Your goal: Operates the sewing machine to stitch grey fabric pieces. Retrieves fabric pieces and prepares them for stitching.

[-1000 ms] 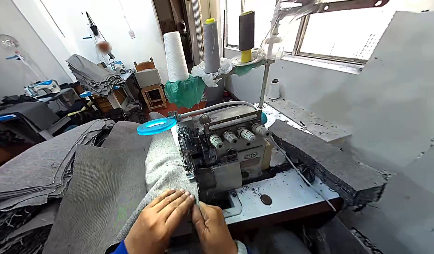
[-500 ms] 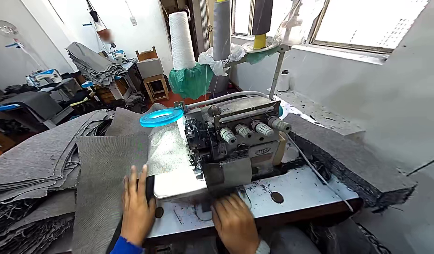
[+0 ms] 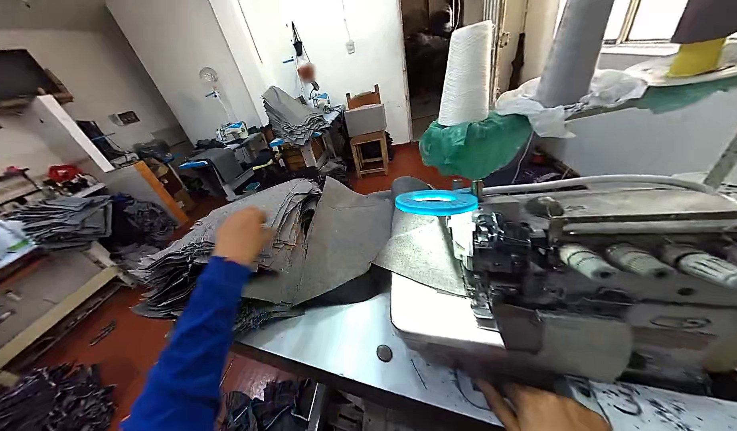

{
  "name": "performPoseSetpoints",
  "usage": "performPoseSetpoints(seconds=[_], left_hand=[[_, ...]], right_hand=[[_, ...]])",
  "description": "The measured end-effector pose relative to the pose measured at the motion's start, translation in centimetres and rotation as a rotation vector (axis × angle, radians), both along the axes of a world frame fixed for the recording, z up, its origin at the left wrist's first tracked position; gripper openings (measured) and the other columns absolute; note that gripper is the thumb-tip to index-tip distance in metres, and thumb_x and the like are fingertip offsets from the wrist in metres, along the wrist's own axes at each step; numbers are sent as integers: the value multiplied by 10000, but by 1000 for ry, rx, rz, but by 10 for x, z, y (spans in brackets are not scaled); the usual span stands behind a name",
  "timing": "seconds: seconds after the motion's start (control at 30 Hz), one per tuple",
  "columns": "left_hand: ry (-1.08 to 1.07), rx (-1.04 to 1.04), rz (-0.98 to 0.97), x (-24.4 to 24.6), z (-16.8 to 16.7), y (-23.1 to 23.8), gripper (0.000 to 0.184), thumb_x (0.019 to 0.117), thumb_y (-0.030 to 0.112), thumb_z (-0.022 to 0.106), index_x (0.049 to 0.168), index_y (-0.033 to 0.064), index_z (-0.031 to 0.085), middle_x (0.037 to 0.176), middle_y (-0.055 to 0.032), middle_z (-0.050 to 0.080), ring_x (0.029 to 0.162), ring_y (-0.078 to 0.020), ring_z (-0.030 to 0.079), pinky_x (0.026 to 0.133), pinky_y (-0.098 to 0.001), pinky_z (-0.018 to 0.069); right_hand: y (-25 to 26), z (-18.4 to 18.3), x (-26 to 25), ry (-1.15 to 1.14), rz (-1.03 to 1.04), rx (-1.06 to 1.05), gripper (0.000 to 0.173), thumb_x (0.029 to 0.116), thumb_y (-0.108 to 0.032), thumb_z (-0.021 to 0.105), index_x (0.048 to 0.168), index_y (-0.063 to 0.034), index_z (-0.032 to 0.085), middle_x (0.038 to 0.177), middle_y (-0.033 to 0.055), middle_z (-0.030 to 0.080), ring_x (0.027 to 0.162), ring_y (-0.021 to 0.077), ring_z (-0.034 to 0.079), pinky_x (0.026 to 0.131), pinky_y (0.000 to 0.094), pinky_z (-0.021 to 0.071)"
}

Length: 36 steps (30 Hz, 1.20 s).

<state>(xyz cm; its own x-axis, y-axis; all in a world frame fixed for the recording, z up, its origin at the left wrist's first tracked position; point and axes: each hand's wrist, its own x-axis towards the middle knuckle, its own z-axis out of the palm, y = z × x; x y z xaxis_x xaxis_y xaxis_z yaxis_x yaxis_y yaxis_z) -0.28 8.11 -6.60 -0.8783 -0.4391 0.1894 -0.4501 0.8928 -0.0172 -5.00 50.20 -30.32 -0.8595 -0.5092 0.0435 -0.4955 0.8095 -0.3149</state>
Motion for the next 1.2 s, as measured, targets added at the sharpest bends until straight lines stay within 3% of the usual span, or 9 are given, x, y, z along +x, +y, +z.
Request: performPoseSetpoints(seconds=[0.17, 0.37, 0.63, 0.77, 0.93, 1.07, 1.1, 1.13, 1.2], left_hand=[[-55, -116, 63, 22, 13, -44, 250, 937, 225, 737, 1006, -15, 749, 1011, -257, 715, 1038, -462, 671, 929, -680, 493], [-225, 12, 0, -4, 56, -76, 242, 973, 198, 697, 840, 6, 761, 810, -195, 708, 813, -370, 685, 800, -621, 514], [-30, 456, 104, 5, 58, -97, 300, 1062, 139, 554, 1012, -126, 685, 1021, -292, 685, 963, -384, 675, 916, -589, 517], [184, 502, 94, 11, 54, -105, 283, 1058, 143, 564, 968, -86, 704, 921, -231, 693, 854, -301, 658, 847, -534, 522], [190, 237, -52, 13, 52, -12, 263, 1005, 143, 640, 816, -31, 698, 761, -211, 642, 756, -379, 620, 724, -638, 470], [106, 369, -357, 18, 0, 128, 237, 1002, 137, 623, 792, 29, 648, 632, -77, 552, 583, -219, 552, 563, -454, 470], [129, 411, -431, 16, -19, 156, 222, 986, 140, 624, 784, 51, 640, 617, -45, 540, 561, -181, 540, 540, -410, 462], [168, 445, -489, 12, -41, 180, 207, 973, 148, 630, 781, 72, 650, 632, -20, 564, 573, -146, 558, 546, -373, 471], [251, 437, -632, 3, -86, 205, 153, 960, 167, 648, 914, 81, 766, 960, -26, 746, 904, -127, 713, 811, -374, 594]], right_hand=[[8, -23, 0, 251, 129, -146, 525, 1062, -404, 461, 902, 14, 736, 865, 230, 740, 819, 438, 736, 677, 607, 561], [34, -37, 1, 326, 281, -373, 317, 1054, -206, 526, 1247, -33, 709, 1206, 172, 734, 1108, 362, 706, 1020, 519, 508], [45, -37, -1, 279, 371, -420, 341, 1052, -197, 528, 1300, -19, 677, 1303, 182, 692, 1209, 364, 662, 1094, 504, 460], [50, -37, 2, 240, 341, -558, 320, 1012, -211, 610, 1241, -10, 708, 1265, 209, 701, 1229, 403, 640, 1110, 533, 445], [21, -2, 32, 117, 357, -826, 464, 925, -333, 756, 1259, -15, 702, 1186, 171, 730, 1148, 325, 662, 1048, 510, 481], [-71, 38, 67, -467, 519, -1107, 1004, 780, -391, 840, 1520, 93, 364, 1385, 192, 605, 1204, 236, 644, 989, 415, 562], [-92, 46, 76, -612, 474, -1160, 1006, 753, -363, 860, 1508, 88, 373, 1373, 175, 611, 1193, 214, 646, 985, 400, 561], [-107, 56, 85, -752, 353, -1184, 817, 770, -278, 865, 1401, 78, 486, 1251, 136, 669, 1111, 166, 677, 956, 363, 580], [-124, 71, 92, -864, 43, -1084, 363, 910, -126, 721, 1175, 107, 635, 1031, 161, 697, 956, 157, 659, 873, 344, 538]])
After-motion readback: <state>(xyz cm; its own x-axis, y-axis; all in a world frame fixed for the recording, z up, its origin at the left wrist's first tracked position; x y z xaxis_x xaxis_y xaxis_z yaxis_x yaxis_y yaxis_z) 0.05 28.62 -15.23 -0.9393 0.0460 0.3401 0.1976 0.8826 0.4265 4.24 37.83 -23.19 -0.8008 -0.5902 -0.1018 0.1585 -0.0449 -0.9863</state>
